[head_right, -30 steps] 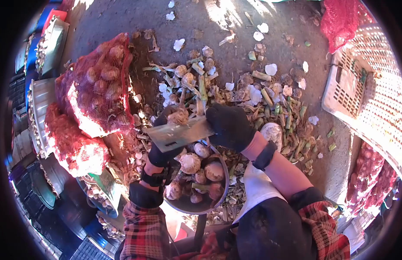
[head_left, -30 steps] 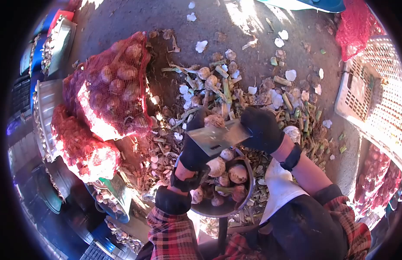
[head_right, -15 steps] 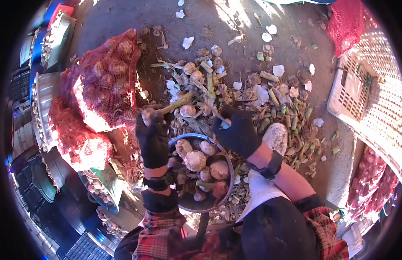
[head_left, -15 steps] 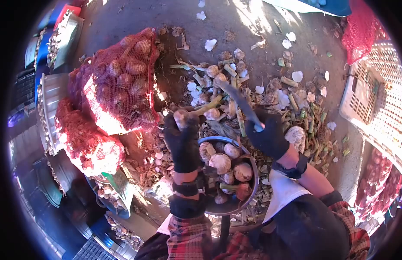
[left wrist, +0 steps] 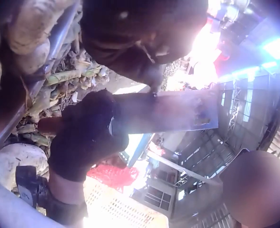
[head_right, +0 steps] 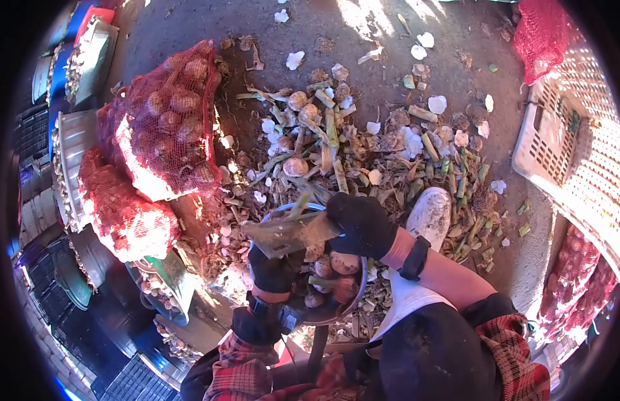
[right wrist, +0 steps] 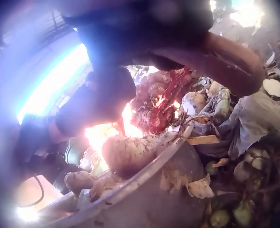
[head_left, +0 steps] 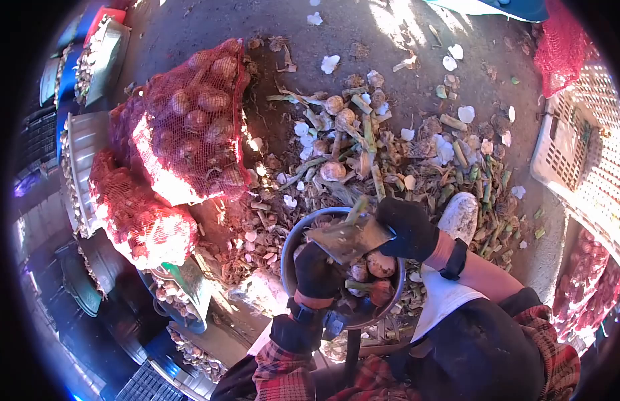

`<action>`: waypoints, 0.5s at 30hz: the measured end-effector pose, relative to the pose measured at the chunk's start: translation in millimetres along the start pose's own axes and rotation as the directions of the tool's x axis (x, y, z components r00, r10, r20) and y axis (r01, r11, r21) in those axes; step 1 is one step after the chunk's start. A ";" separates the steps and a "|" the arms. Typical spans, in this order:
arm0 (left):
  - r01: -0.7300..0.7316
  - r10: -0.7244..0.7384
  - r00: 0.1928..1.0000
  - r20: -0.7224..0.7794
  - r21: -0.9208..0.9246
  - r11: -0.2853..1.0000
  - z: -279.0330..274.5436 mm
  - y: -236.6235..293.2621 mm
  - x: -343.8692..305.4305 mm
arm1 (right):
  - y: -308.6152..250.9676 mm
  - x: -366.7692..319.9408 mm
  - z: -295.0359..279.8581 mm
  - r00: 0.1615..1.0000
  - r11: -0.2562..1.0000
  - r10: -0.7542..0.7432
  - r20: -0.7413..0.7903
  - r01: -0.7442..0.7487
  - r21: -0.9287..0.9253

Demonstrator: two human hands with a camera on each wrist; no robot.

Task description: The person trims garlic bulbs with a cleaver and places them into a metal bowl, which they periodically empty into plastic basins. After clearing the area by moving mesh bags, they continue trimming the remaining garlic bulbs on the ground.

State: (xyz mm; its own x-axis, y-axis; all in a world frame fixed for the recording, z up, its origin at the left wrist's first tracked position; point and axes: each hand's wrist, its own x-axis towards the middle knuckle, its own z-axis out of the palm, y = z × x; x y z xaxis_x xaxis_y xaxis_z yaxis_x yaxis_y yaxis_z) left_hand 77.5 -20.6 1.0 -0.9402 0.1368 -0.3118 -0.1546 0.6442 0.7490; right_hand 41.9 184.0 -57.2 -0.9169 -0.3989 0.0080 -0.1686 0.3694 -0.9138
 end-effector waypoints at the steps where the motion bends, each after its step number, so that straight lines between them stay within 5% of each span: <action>1: 0.091 -0.091 0.996 0.017 -0.029 0.995 -2.4 -5.5 -1.7 | 1.1 0.5 2.8 0.999 0.999 0.033 -0.005 -0.033 -0.011; 2: 0.182 -0.181 0.983 0.034 -0.056 0.982 -4.9 -10.6 -2.9 | 8.3 -0.9 4.9 0.999 1.000 0.030 -0.014 -0.030 -0.005; 4: 0.221 -0.114 0.972 0.204 -0.647 0.730 -25.0 -1.1 -2.2 | 20.5 -7.0 8.0 0.987 0.984 0.142 -0.069 -0.149 -0.097; 6: 0.258 0.159 0.887 0.433 -0.751 0.608 -49.0 19.2 25.3 | 23.4 1.0 5.7 0.988 0.987 0.109 -0.106 -0.121 -0.107; 7: 0.107 0.163 0.839 0.520 -0.450 0.886 -62.1 15.3 35.5 | 20.8 3.3 4.2 0.983 0.987 0.097 -0.154 -0.115 -0.112; 8: -0.132 0.165 0.782 0.601 -0.099 0.986 -75.1 11.5 45.9 | 16.2 9.3 0.1 0.976 0.988 0.133 -0.171 -0.144 -0.058; 9: -0.163 0.099 0.795 0.599 0.053 0.985 -76.8 6.8 46.9 | 16.1 10.5 0.8 0.975 0.987 0.141 -0.172 -0.153 -0.056; 11: -0.103 -0.008 0.749 0.662 0.130 0.986 -75.2 -3.2 62.6 | 17.1 17.9 0.1 0.936 0.942 0.331 -0.121 -0.335 -0.015; 13: -0.298 0.231 0.877 0.420 0.101 0.949 -57.0 -26.5 81.5 | 19.2 23.0 3.4 0.921 0.935 0.352 -0.165 -0.354 0.017; 15: -0.350 0.248 0.895 0.371 0.240 0.905 -34.2 -36.4 104.6 | 24.9 24.5 2.6 0.909 0.936 0.336 -0.245 -0.351 -0.019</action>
State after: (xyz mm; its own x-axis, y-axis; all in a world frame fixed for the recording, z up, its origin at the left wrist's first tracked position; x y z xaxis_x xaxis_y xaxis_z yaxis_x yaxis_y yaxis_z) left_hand -25.6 -55.5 -38.9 -0.7671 0.5615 -0.3102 0.2624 0.7159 0.6470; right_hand 16.1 181.2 -80.9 -0.9792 -0.0327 -0.2002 0.1573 0.5014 -0.8508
